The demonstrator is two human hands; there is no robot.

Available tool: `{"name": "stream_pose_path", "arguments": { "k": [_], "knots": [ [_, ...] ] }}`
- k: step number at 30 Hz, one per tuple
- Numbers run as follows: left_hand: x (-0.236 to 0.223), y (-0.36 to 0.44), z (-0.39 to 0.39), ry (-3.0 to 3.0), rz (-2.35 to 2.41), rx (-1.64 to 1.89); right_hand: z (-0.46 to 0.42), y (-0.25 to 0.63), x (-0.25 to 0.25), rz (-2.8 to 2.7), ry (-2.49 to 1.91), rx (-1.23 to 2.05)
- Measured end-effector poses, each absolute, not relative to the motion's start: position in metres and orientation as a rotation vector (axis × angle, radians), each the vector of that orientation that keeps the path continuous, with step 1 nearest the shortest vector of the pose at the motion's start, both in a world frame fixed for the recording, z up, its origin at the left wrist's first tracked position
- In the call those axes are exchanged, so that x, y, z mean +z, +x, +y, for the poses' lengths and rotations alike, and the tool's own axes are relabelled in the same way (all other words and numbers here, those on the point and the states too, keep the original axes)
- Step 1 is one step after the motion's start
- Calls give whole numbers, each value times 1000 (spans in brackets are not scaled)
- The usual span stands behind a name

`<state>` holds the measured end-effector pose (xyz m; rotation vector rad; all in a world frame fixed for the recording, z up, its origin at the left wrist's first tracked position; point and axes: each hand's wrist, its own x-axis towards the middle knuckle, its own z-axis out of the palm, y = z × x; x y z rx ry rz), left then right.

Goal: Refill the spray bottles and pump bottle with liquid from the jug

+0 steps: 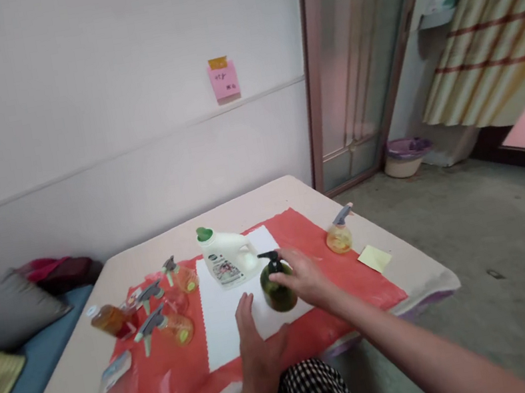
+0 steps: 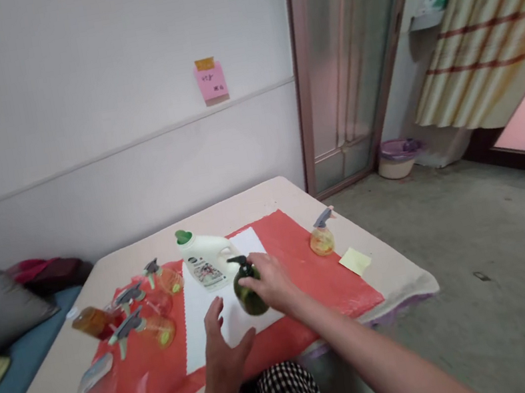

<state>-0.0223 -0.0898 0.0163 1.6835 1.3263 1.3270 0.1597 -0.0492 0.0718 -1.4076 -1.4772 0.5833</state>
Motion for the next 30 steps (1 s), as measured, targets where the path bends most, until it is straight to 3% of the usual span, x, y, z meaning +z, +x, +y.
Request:
{"name": "stream_pose_path", "arguments": {
  "k": [4, 7, 13, 15, 24, 30],
  "knots": [
    [40, -15, -97, 1605, 1290, 1288, -96, 126, 89, -1516, -1228, 744],
    [53, -28, -110, 1448, 1247, 1233, -118, 118, 81, -1173, -1119, 984],
    [72, -47, -130, 1168, 898, 1201, -157, 103, 44, -470, -664, 1911],
    [72, -49, -132, 1151, 847, 1166, -166, 97, 38, -371, -532, 2034],
    [94, -70, -124, 1178, 984, 1207, -170, 90, 40, -348, -585, 2069],
    [96, -63, -119, 984, 1041, 1337, -175, 76, 38, -540, -585, 1692]
  ]
}}
